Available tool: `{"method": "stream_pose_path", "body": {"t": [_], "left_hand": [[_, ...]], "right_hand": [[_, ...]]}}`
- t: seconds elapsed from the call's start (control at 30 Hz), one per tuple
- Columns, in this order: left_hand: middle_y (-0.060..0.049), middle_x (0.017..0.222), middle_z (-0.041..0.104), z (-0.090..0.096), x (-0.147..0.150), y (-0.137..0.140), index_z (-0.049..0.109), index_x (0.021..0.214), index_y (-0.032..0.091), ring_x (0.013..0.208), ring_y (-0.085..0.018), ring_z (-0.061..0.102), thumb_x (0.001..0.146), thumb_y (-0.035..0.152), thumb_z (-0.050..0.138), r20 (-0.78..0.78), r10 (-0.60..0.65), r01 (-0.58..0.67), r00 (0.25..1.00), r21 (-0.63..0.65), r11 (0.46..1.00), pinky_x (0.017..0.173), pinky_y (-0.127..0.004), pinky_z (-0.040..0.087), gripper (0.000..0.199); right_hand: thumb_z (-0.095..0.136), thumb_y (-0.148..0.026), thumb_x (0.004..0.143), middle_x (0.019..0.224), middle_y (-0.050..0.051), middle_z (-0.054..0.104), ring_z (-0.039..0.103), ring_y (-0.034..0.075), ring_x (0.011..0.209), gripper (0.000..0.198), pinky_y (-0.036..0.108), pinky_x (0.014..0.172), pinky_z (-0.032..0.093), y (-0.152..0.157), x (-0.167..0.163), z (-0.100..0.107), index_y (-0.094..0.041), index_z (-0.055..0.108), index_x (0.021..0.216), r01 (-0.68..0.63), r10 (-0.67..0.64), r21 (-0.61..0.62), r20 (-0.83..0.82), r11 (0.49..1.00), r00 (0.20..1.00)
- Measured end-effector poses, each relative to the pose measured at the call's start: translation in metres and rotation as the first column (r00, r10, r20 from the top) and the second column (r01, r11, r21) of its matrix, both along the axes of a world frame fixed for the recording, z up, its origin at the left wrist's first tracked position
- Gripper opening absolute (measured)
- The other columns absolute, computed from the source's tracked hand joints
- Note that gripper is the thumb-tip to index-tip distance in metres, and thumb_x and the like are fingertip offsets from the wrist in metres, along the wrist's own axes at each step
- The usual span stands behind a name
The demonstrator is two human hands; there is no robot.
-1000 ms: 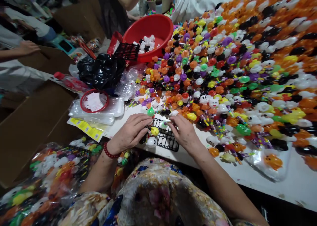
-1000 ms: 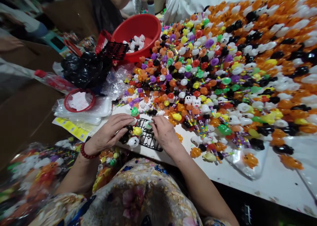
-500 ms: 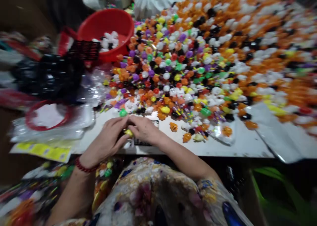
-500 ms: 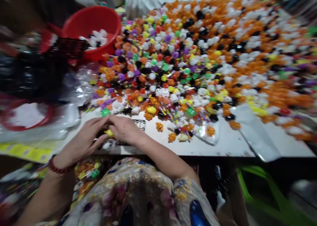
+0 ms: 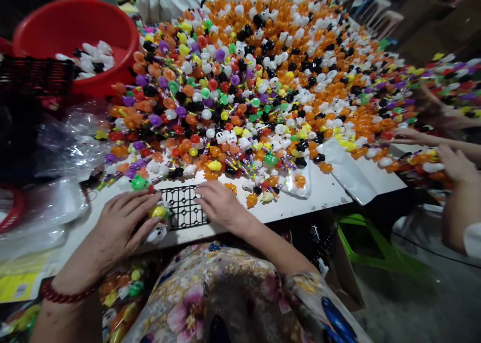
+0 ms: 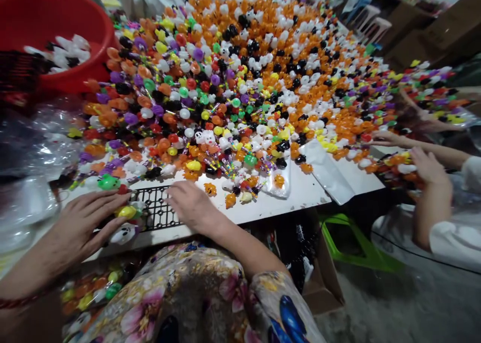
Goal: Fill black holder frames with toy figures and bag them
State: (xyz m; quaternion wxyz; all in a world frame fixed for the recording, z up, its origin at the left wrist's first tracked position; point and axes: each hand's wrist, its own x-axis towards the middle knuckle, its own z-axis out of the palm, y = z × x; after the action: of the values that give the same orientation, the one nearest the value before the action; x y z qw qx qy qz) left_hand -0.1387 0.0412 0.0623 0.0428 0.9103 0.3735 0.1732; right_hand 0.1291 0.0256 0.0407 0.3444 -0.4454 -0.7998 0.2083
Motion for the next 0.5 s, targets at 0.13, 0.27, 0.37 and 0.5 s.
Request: {"method": "stream_pose_path", "body": {"t": [0.13, 0.27, 0.37, 0.5], "left_hand": [[-0.005, 0.115, 0.072, 0.001, -0.001, 0.001, 0.051, 0.135, 0.033, 0.110, -0.029, 0.063, 0.096, 0.040, 0.041, 0.033, 0.002, -0.003, 0.999, 0.016, 1.000, 0.094, -0.048, 0.045, 0.041], [-0.007, 0.118, 0.070, 0.006, 0.002, 0.000, 0.049, 0.136, 0.031, 0.111, -0.028, 0.062, 0.097, 0.042, 0.038, 0.016, 0.010, -0.010, 1.000, 0.039, 0.999, 0.096, -0.049, 0.044, 0.042], [-0.008, 0.118, 0.070, 0.005, 0.006, -0.001, 0.051, 0.134, 0.028, 0.112, -0.029, 0.062, 0.098, 0.041, 0.037, 0.005, 0.021, -0.021, 1.000, 0.046, 0.999, 0.097, -0.050, 0.043, 0.041], [-0.008, 0.118, 0.069, 0.003, 0.011, -0.008, 0.054, 0.131, 0.026, 0.114, -0.027, 0.061, 0.099, 0.035, 0.036, -0.017, 0.053, -0.052, 0.998, 0.062, 0.997, 0.099, -0.048, 0.042, 0.037]], "right_hand": [[0.049, -0.018, 0.094, 0.099, 0.015, 0.065, 0.061, 0.024, 0.092, 0.020, 0.037, 0.083, 0.052, -0.032, 0.091, -0.003, -0.014, 0.068, 0.097, 0.466, -0.493, 0.163, 0.333, 0.870, 0.804], [0.055, -0.021, 0.091, 0.087, 0.012, 0.060, 0.058, 0.022, 0.077, 0.015, 0.033, 0.069, 0.048, -0.044, 0.134, -0.019, -0.015, 0.068, 0.085, 0.591, -0.561, 0.158, 0.574, 0.791, 0.597], [0.053, -0.019, 0.092, 0.083, 0.010, 0.058, 0.055, 0.019, 0.070, 0.017, 0.030, 0.063, 0.043, -0.044, 0.136, -0.026, -0.015, 0.066, 0.081, 0.609, -0.532, 0.125, 0.644, 0.783, 0.551], [0.045, -0.016, 0.093, 0.077, 0.009, 0.058, 0.052, 0.017, 0.061, 0.021, 0.028, 0.055, 0.038, -0.051, 0.132, -0.020, -0.015, 0.062, 0.081, 0.626, -0.558, 0.139, 0.627, 0.767, 0.544]]}}
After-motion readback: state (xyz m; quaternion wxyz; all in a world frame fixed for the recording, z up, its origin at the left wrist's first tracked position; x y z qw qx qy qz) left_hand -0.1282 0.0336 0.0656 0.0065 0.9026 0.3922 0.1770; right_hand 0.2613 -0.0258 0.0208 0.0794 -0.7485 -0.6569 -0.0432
